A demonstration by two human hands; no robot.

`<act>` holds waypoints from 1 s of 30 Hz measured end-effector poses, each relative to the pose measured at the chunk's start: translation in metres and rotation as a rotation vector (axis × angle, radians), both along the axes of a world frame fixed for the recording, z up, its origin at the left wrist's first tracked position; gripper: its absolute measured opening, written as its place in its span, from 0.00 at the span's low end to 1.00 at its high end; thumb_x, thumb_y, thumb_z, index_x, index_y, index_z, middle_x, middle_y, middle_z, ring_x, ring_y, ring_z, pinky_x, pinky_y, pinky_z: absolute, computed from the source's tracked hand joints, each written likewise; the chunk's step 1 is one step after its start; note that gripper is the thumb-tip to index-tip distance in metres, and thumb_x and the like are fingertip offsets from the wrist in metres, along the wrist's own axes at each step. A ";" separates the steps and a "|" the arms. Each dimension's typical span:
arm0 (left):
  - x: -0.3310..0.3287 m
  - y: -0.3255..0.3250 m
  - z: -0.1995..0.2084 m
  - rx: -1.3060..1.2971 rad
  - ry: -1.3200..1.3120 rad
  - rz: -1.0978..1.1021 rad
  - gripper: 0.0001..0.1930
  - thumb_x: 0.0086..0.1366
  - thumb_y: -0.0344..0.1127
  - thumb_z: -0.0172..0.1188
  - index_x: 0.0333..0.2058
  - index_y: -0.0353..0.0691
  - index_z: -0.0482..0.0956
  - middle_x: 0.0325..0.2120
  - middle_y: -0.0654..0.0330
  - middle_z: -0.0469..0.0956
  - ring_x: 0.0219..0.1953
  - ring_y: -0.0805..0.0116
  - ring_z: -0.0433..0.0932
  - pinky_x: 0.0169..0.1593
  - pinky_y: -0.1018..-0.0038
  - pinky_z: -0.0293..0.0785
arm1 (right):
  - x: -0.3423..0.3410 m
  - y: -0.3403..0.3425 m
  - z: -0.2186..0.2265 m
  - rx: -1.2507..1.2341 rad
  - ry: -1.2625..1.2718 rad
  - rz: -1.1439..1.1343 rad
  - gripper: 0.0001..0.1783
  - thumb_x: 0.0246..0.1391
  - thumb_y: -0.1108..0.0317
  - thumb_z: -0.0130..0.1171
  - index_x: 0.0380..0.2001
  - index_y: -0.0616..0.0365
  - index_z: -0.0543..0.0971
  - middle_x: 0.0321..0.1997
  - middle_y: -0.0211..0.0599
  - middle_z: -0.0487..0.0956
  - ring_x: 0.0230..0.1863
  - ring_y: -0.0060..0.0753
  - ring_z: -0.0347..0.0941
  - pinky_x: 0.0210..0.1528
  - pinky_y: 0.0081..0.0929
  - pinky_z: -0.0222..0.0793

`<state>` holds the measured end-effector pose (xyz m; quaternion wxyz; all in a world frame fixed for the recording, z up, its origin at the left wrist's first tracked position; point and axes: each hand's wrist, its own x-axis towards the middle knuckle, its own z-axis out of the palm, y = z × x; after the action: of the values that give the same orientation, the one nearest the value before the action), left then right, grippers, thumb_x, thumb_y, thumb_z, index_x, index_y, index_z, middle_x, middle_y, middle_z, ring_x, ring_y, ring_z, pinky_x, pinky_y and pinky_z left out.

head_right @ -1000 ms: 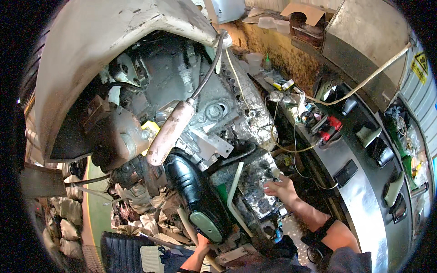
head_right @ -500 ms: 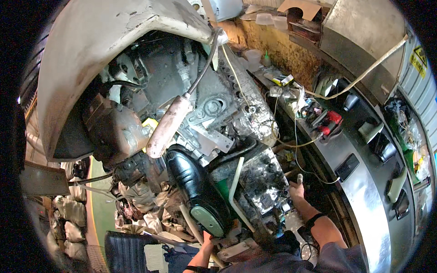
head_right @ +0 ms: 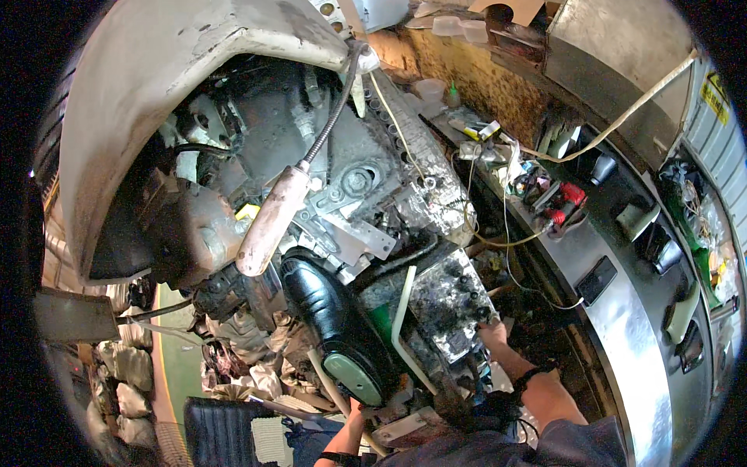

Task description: Inserting shoe lasts into shoe uppers and operating a toe lasting machine in a shoe factory.

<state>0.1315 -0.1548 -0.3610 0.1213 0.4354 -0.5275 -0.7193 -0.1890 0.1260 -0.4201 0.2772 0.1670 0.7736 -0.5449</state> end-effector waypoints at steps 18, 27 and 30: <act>0.011 -0.010 -0.027 0.069 0.062 0.070 0.17 0.69 0.37 0.55 0.53 0.38 0.75 0.46 0.58 0.80 0.45 0.63 0.79 0.45 0.66 0.76 | -0.046 0.018 0.014 -0.202 0.208 -0.278 0.46 0.47 0.85 0.58 0.68 0.55 0.51 0.64 0.47 0.67 0.63 0.37 0.63 0.64 0.32 0.58; 0.001 -0.008 -0.026 0.048 0.032 0.017 0.20 0.67 0.39 0.58 0.54 0.36 0.75 0.45 0.58 0.80 0.43 0.63 0.80 0.44 0.67 0.76 | -0.043 0.018 -0.007 0.041 0.344 -0.170 0.51 0.52 0.81 0.57 0.73 0.46 0.44 0.65 0.49 0.69 0.64 0.39 0.65 0.61 0.38 0.64; 0.042 -0.033 -0.079 -0.271 -0.052 -0.083 0.22 0.67 0.39 0.57 0.56 0.37 0.73 0.45 0.58 0.80 0.43 0.62 0.80 0.43 0.67 0.77 | -0.040 0.001 0.035 -0.114 0.233 -0.251 0.55 0.53 0.81 0.56 0.73 0.25 0.40 0.69 0.51 0.63 0.65 0.48 0.64 0.60 0.45 0.66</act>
<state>0.1736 -0.1877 -0.4396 0.1357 0.4114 -0.6404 -0.6342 -0.2288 0.1267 -0.3850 0.1248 0.1820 0.7412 -0.6339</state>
